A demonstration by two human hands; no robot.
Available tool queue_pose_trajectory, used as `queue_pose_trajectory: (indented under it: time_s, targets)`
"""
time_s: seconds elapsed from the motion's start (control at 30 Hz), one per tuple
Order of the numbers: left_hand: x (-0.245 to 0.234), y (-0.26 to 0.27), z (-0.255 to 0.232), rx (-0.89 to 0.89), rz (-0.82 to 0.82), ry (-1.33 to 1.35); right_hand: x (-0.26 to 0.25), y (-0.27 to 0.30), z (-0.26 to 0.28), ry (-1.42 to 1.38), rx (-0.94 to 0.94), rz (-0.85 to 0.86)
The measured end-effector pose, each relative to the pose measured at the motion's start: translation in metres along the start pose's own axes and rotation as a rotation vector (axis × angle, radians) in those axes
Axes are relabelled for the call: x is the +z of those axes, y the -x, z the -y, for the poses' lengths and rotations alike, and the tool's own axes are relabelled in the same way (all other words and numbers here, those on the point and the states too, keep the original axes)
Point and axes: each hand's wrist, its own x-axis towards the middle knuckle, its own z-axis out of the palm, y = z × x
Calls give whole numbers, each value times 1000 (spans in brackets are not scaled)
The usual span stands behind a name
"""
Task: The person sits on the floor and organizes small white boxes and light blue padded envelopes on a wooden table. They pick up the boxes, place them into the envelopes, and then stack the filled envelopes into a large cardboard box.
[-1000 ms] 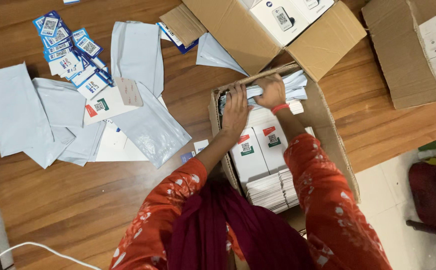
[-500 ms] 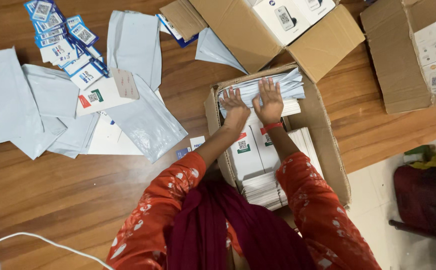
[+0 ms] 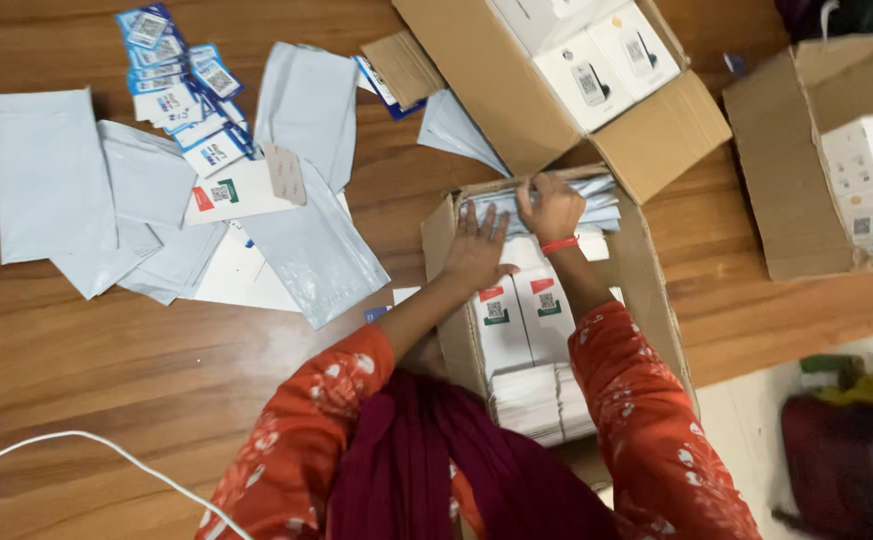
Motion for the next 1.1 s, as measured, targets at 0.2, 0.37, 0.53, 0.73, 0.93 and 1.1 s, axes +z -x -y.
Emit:
queue_pose_trajectory:
  time_s: [0.2, 0.37, 0.53, 0.73, 0.93, 1.1]
  targets:
    - [-35, 62, 83, 52, -406, 433, 91, -102, 16, -285, -385, 396]
    - [-18, 42, 200, -399, -474, 300, 199, -159, 15, 146, -419, 936]
    - [-10, -12, 258, -714, -99, -432, 229, -150, 28, 514, -115, 1228]
    - [-14, -70, 303, -985, 190, -141, 280, -147, 4, 439, -177, 1064]
    - [65, -115, 335, -1097, 7, -397, 280, -130, 2, 312, -158, 764]
    - [60, -95, 362, -899, -300, -255, 253, -138, 10, 270, -225, 783]
